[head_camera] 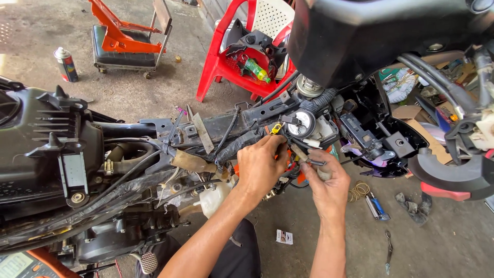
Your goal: Inspecting and testing the electrical wiring harness of a motorcycle using a multimeter and manual manipulation of connectors.
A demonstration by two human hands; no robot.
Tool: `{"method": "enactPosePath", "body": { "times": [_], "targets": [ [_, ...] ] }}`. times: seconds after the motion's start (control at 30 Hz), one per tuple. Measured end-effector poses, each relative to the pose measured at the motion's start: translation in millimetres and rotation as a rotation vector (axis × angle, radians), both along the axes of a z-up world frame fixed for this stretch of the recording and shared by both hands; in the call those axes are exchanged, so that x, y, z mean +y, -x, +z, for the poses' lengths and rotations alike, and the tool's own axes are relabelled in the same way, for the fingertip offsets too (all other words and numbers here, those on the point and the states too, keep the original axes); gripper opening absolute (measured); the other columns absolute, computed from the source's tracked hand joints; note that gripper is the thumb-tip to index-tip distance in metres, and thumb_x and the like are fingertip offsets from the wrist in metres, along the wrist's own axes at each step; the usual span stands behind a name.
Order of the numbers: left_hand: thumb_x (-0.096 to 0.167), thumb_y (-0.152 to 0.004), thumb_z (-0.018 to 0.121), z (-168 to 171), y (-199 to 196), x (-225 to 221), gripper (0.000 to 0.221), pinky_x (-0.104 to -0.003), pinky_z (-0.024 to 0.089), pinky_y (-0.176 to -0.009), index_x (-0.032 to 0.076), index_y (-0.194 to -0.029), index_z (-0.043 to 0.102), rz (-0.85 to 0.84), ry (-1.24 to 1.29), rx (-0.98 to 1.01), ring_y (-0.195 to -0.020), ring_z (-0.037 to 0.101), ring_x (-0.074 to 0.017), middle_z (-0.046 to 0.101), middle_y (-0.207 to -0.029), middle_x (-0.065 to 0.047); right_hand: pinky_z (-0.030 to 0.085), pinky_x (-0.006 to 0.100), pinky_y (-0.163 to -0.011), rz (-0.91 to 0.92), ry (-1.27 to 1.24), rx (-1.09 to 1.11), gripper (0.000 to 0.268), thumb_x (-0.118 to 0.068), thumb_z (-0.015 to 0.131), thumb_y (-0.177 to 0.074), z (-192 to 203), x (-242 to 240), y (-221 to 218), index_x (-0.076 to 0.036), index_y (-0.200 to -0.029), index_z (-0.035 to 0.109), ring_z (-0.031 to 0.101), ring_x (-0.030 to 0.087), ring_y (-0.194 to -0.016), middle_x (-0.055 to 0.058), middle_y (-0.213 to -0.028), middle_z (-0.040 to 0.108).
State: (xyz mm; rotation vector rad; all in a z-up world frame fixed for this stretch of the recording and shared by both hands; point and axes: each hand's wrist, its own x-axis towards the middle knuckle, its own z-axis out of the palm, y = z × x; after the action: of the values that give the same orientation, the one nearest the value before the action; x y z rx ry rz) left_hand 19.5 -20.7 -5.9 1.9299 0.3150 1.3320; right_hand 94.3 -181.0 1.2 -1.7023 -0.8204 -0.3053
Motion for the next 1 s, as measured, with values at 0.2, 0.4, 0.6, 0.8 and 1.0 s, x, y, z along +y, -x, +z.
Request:
{"method": "enactPosePath", "body": {
  "times": [0.2,0.4,0.6,0.8,1.0],
  "targets": [
    [0.009,-0.077,0.069,-2.0,-2.0,3.6,0.012,-0.035,0.052,-0.050,0.014,-0.088,0.072,-0.011,-0.072,0.044,-0.054,0.069,-0.0262,0.066,-0.067,0.000,0.059,0.034,-0.085,-0.148,0.079,-0.195,0.029,-0.004,0.081,-0.090,10.7,6.9,7.5,-0.005,-0.118,0.074,0.071,0.019,-0.100,0.015,-0.108,0.076],
    [0.006,-0.081,0.066,-1.2,17.8,10.3,0.017,-0.036,0.054,-0.051,0.015,-0.095,0.071,-0.042,-0.021,-0.003,-0.056,0.070,-0.0290,0.067,-0.071,-0.003,0.060,0.033,-0.083,-0.113,0.063,-0.153,0.033,0.000,0.078,-0.092,15.4,3.1,9.8,-0.002,-0.123,0.071,0.074,0.022,-0.092,0.019,-0.098,0.076],
    [0.015,-0.094,0.072,-30.5,29.3,-18.7,0.022,-0.040,0.062,-0.058,-0.002,-0.108,0.073,-0.397,0.527,0.013,-0.076,0.079,-0.0363,0.078,-0.092,-0.021,0.047,0.016,-0.049,-0.035,-0.008,0.068,0.031,-0.001,0.075,-0.093,1.5,-0.6,-4.4,-0.003,-0.122,0.067,0.059,0.005,-0.064,0.016,-0.085,0.075],
    [0.013,-0.097,0.072,-42.7,9.7,-36.9,0.031,-0.034,0.063,-0.063,-0.009,-0.118,0.071,-0.651,0.825,-0.094,-0.079,0.077,-0.0266,0.076,-0.098,-0.024,0.036,0.014,-0.038,0.036,-0.077,0.205,0.027,0.000,0.071,-0.094,-9.1,-4.1,-12.3,-0.003,-0.120,0.066,0.046,0.005,-0.049,0.015,-0.074,0.070],
    [0.013,-0.100,0.068,-59.4,7.5,-25.9,0.028,-0.026,0.064,-0.064,-0.006,-0.119,0.074,-0.768,0.968,-0.103,-0.082,0.070,-0.0182,0.074,-0.090,-0.019,0.035,0.015,-0.038,0.065,-0.140,0.278,0.021,-0.002,0.068,-0.097,-14.8,-4.2,-19.0,-0.005,-0.117,0.063,0.043,0.006,-0.050,0.019,-0.075,0.069]
  ]
}}
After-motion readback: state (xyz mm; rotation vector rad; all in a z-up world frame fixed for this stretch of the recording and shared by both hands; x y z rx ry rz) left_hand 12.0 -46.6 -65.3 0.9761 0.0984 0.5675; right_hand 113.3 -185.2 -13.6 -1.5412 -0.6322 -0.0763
